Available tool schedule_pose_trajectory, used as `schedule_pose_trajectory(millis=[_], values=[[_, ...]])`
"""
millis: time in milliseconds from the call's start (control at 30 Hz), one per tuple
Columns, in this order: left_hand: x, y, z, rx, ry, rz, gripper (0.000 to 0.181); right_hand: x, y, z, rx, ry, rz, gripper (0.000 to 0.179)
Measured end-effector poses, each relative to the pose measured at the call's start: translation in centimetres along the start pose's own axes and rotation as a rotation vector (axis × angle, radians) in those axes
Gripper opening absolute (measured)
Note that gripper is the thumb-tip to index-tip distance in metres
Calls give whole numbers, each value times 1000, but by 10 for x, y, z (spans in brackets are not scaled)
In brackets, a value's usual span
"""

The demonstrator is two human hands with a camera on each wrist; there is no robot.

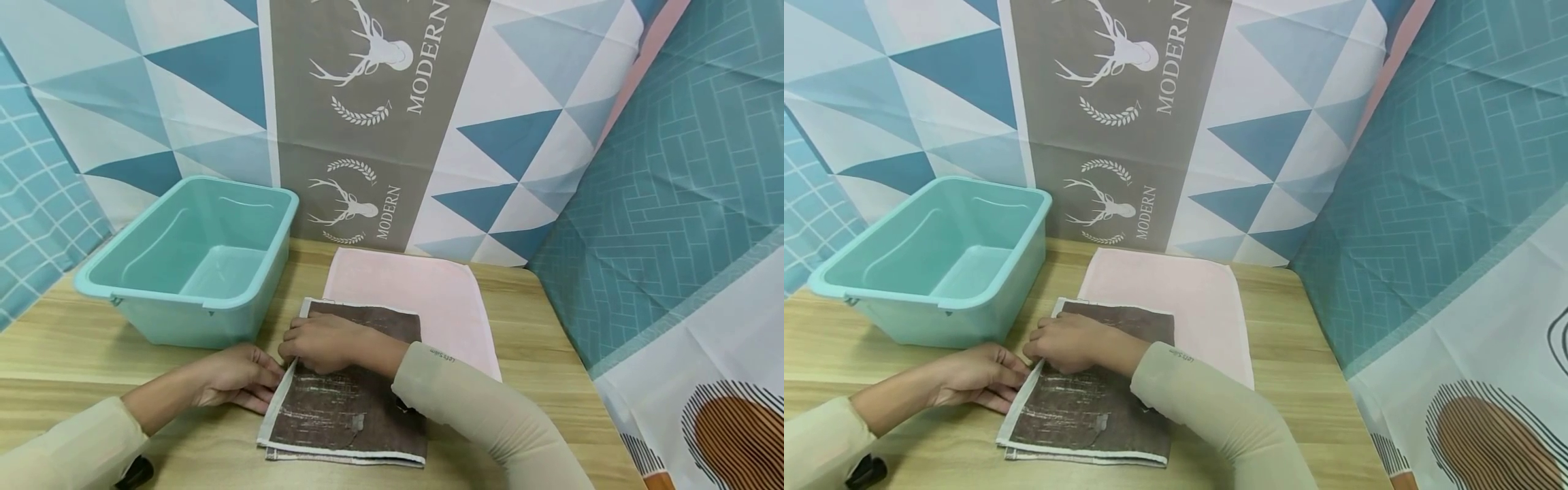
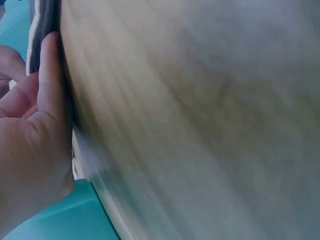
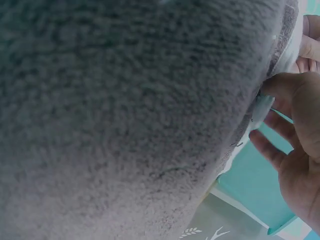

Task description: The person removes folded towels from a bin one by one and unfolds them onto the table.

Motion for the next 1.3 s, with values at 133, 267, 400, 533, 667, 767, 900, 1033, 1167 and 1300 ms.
schedule_pose_trajectory(millis=[133, 267, 400, 533, 667, 767, 900, 1033, 1167, 1300], values=[[1, -3, 0, -1, -3, 1, 21, -2, 5, 5, -41, -10, -17, 12], [2, -4, 1, -9, 3, 7, 17, -6, 16, 8, -64, 35, -47, 12], [3, -5, 0, -4, 11, 14, 14, -6, 30, 9, -72, 79, -52, 13], [3, -5, 0, -1, 14, 16, 12, -3, 47, 11, -74, 90, -37, 12], [3, -5, 0, -3, 12, 18, 13, -4, 69, 12, -65, 111, -44, 12], [2, -4, 0, -5, 12, 15, 13, -3, 86, 12, -45, 125, -63, 11], [2, -2, 1, -7, 7, 16, 13, -2, 111, 13, -31, 114, -104, 7], [3, -2, 0, -7, 3, 22, 13, -4, 139, 15, -24, 108, -145, 5], [3, -2, -1, -6, 2, 19, 13, -6, 172, 15, 6, 120, -177, 6], [4, -2, -1, -5, 1, 20, 14, -4, 208, 15, 48, 99, -203, 8]])
Point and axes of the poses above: each hand's wrist, its own y-axis away from the middle knuckle, its own x-axis out of the palm, z = x × y, the point moved 10 cm from there along -y, towards the middle knuckle, and after that the axes turned 8 degrees about -x, right-handed, at the moved point
